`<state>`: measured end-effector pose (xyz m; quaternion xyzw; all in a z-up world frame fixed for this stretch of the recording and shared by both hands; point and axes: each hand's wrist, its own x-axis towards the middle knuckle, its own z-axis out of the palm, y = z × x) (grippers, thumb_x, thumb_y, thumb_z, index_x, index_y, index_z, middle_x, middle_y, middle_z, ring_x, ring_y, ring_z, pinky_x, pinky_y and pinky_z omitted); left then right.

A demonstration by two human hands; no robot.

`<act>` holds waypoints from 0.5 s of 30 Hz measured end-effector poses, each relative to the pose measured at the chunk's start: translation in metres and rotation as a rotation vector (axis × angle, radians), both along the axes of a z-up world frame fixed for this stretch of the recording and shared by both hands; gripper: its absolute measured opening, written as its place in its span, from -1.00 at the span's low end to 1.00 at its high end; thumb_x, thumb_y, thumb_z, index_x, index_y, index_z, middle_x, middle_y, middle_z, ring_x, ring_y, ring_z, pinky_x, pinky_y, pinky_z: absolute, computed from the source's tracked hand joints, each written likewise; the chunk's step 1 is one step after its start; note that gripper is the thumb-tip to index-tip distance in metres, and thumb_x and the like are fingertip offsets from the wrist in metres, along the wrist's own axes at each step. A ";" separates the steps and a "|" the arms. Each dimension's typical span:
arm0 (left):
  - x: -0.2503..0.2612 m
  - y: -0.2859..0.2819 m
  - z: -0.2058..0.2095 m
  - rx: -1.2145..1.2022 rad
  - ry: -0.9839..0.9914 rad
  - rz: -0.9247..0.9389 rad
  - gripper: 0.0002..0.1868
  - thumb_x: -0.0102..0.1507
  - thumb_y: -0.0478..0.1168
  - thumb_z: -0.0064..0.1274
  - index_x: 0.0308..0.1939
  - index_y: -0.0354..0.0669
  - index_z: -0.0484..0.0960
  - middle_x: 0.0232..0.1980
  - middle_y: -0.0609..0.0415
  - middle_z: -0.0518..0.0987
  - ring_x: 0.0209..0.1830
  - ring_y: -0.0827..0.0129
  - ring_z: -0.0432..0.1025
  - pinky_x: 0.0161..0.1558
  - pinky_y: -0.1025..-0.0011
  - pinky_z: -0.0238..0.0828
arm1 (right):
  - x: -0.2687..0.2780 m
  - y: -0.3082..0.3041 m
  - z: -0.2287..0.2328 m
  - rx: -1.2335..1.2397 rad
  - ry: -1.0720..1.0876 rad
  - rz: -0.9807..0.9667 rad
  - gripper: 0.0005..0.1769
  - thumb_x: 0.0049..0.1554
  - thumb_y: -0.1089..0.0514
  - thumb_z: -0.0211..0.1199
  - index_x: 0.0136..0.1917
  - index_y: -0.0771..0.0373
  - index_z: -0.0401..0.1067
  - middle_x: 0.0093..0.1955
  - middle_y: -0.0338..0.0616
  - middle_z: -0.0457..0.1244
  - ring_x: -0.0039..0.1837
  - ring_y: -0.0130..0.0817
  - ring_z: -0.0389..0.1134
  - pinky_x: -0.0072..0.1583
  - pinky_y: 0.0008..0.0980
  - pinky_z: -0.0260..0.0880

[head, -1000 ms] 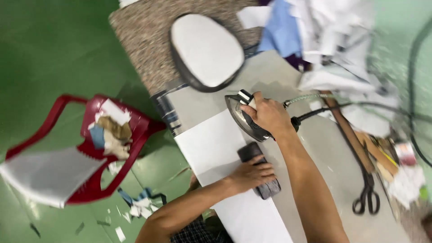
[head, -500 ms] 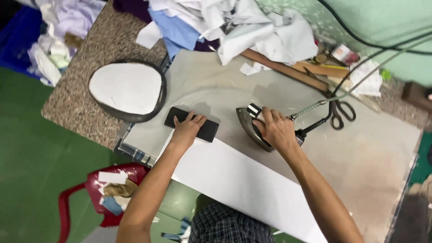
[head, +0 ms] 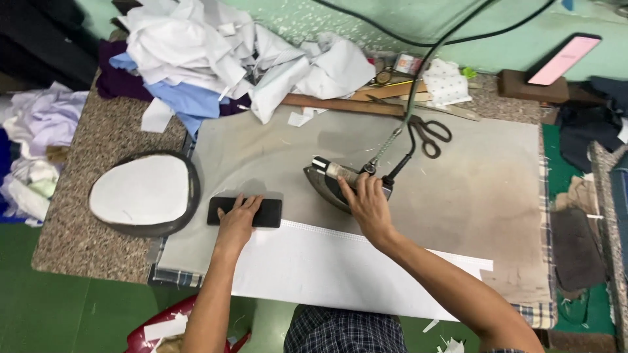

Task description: The person irons a long white fabric strip on a work table using a steam iron. They repeatedly smooth the fabric with their hands, move a phone aside, and press along the length of the strip multiple times.

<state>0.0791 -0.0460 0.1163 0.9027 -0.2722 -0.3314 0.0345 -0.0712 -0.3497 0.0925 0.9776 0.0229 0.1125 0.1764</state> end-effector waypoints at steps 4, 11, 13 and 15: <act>0.000 0.000 -0.003 0.013 -0.002 0.013 -0.06 0.20 -0.46 0.20 0.60 0.10 0.15 0.64 0.11 0.18 0.68 0.01 -0.12 0.36 -0.59 -0.21 | 0.008 0.005 -0.002 -0.049 0.083 -0.074 -0.13 0.03 0.23 0.26 0.60 0.07 0.12 0.12 0.41 0.24 0.10 0.28 0.26 0.20 0.15 0.14; 0.002 0.005 -0.022 0.031 -0.018 0.022 -0.07 0.20 -0.43 0.21 0.59 0.19 0.16 0.64 0.19 0.17 0.69 0.08 -0.12 0.39 -0.55 -0.22 | 0.082 -0.028 0.015 0.741 0.511 -0.187 -0.17 0.13 -0.43 0.23 0.35 0.27 0.38 0.11 0.23 0.37 0.16 0.18 0.45 0.16 0.06 0.44; 0.001 0.006 -0.019 0.031 -0.018 0.028 -0.07 0.20 -0.42 0.21 0.59 0.19 0.16 0.64 0.20 0.17 0.69 0.08 -0.12 0.39 -0.55 -0.22 | 0.091 -0.027 0.030 0.895 0.573 -0.225 -0.22 0.15 -0.35 0.25 0.39 0.25 0.35 0.18 0.25 0.36 0.23 0.22 0.41 0.22 0.10 0.40; 0.003 0.003 -0.015 0.028 -0.020 0.033 -0.07 0.20 -0.41 0.22 0.59 0.20 0.16 0.65 0.21 0.16 0.69 0.08 -0.12 0.39 -0.55 -0.22 | 0.096 -0.028 0.036 1.047 0.632 -0.265 -0.25 0.17 -0.27 0.27 0.43 0.23 0.32 0.25 0.27 0.34 0.30 0.25 0.38 0.29 0.13 0.36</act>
